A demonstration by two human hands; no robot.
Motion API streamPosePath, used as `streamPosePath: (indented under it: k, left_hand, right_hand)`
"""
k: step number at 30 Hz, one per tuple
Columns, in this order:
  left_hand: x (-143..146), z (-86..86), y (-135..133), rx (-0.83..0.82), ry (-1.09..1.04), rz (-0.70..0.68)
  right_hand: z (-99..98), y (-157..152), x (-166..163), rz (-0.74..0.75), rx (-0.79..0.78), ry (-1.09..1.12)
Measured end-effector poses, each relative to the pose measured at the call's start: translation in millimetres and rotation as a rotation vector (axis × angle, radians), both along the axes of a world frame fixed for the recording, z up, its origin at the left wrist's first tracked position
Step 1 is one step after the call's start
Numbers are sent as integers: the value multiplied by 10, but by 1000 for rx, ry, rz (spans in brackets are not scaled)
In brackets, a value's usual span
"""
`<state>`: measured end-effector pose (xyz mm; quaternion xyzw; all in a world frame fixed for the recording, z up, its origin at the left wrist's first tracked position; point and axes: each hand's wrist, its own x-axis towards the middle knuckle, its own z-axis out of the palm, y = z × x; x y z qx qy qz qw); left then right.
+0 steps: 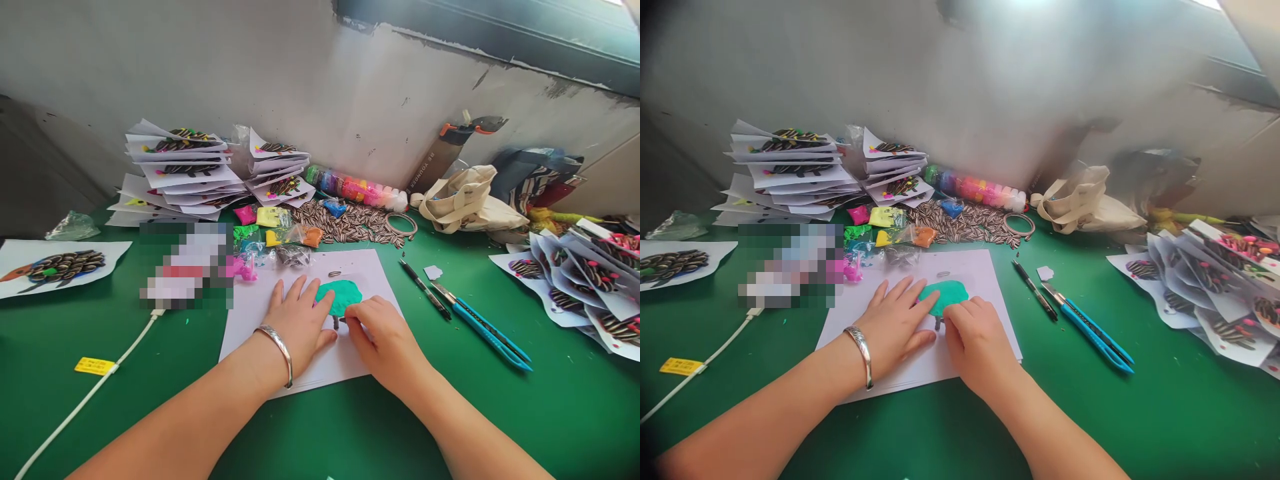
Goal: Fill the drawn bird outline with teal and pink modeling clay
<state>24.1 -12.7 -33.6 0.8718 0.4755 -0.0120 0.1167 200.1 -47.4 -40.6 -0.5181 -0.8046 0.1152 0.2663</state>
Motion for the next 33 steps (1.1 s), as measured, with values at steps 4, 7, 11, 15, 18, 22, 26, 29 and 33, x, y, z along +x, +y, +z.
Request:
streamPosePath:
  k: [4, 7, 11, 15, 18, 22, 26, 29, 33]
  left_hand:
    - [4, -2, 5, 5, 15, -4]
    - [2, 1, 7, 19, 20, -10]
    - [-4, 8, 8, 22, 26, -16]
    - [-2, 16, 9, 11, 36, -15]
    - [0, 18, 8, 10, 36, -14]
    - [-2, 9, 8, 14, 27, -13]
    - [-4, 3, 4, 27, 18, -16]
    - [-3, 7, -6, 29, 20, -10]
    - [1, 10, -13, 15, 23, -8]
  right_hand:
    - [-1, 85, 134, -85, 10, 23]
    - [-49, 169, 262, -244, 12, 61]
    - [-124, 240, 319, -320, -57, 10]
    - [-153, 265, 300, -314, -87, -43]
    - [-135, 240, 295, -320, -57, -42]
    - [-45, 78, 256, -120, 44, 15]
    - [47, -154, 173, 107, 48, -128]
    - [76, -252, 119, 85, 85, -229]
    - [74, -275, 82, 69, 108, -286]
